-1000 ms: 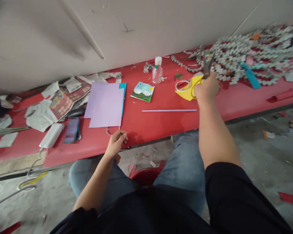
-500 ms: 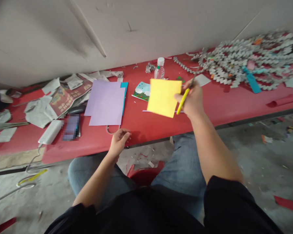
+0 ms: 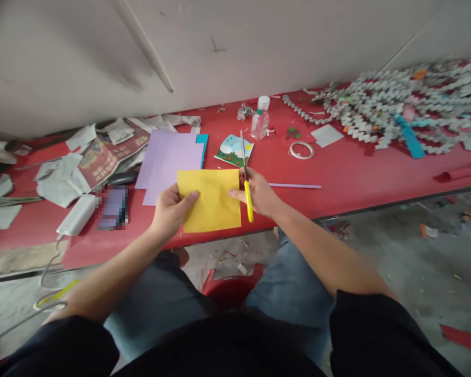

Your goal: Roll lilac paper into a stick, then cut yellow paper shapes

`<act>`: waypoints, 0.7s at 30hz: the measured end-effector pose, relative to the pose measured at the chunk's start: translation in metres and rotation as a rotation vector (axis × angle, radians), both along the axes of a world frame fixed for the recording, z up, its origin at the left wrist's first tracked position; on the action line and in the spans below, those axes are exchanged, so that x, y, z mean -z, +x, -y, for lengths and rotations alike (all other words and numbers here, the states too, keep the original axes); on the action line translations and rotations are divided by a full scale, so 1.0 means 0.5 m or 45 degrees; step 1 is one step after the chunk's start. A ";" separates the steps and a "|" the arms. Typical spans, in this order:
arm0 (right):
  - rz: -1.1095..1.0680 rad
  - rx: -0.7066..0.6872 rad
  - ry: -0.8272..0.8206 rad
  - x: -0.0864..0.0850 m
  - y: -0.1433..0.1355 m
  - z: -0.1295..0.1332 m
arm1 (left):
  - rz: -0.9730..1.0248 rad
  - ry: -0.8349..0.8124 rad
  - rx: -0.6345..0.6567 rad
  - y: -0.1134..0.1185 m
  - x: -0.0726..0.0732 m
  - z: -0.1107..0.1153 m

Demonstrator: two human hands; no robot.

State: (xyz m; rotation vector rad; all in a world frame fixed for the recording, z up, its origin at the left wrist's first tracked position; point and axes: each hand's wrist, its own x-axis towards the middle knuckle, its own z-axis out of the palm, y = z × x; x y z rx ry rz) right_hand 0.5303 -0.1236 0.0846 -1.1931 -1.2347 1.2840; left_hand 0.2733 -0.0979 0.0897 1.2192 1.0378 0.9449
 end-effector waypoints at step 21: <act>0.031 -0.308 -0.142 0.054 -0.063 0.022 | -0.970 0.448 -0.433 -0.195 -0.012 -0.107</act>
